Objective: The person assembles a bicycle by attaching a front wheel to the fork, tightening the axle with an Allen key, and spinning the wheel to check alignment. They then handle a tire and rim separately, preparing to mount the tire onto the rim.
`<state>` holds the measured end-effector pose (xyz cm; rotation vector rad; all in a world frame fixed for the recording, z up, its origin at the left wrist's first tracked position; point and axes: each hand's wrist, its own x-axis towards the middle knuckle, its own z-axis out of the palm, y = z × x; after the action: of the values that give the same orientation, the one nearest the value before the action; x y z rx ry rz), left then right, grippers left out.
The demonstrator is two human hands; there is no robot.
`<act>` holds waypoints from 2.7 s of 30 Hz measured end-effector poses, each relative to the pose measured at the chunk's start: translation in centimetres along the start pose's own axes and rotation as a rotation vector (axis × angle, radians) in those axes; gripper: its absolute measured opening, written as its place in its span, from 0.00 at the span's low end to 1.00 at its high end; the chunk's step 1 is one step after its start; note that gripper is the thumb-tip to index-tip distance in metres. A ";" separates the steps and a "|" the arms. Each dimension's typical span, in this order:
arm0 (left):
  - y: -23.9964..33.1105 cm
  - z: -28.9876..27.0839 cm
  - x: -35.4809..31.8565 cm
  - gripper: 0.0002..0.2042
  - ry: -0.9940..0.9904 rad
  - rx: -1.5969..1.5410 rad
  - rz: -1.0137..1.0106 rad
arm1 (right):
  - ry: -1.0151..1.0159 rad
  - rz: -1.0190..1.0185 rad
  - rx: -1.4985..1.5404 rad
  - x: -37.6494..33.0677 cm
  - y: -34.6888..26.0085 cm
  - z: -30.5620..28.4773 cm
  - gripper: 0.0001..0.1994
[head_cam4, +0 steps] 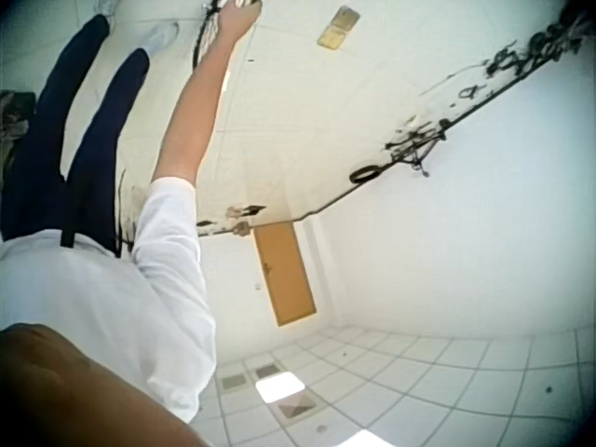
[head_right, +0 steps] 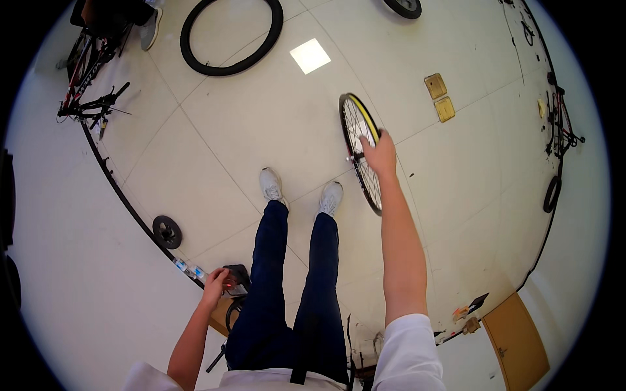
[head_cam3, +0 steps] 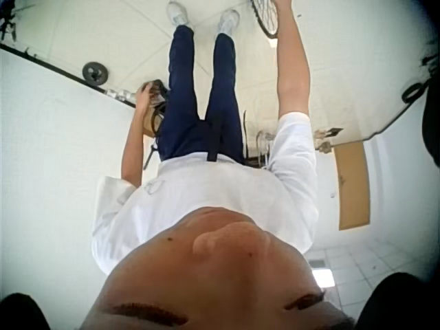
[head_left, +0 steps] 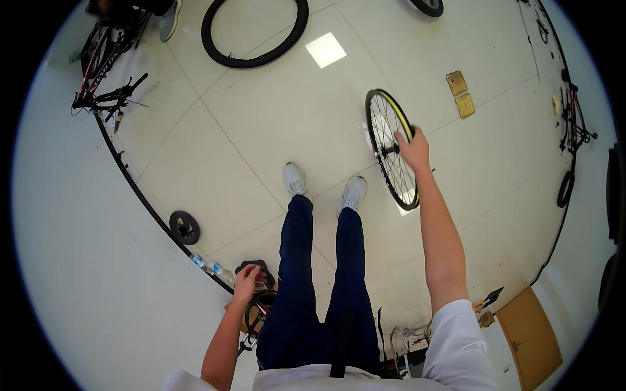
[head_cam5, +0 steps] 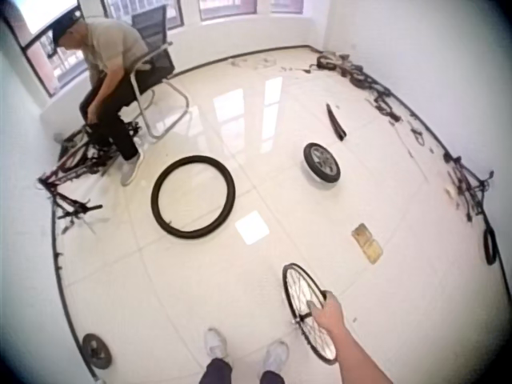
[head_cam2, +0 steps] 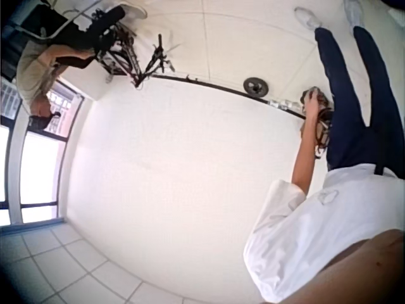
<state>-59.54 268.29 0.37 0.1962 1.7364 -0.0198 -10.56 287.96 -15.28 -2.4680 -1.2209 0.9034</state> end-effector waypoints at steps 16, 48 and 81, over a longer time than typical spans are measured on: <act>-3.1 -1.2 -0.2 0.12 0.053 -0.056 -0.034 | 0.148 -0.098 0.093 8.2 -7.1 0.7 0.21; -0.9 1.8 -0.6 0.13 -0.016 0.037 -0.009 | 0.002 0.361 -0.156 -20.8 17.3 0.6 0.08; -0.3 -2.8 2.5 0.14 0.059 -0.244 -0.103 | -0.409 0.291 -0.221 -8.3 4.5 2.6 0.22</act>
<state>-62.77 268.60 -1.59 -0.0728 1.7893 0.1237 -13.16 278.60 -15.89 -2.7779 -1.1429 1.4832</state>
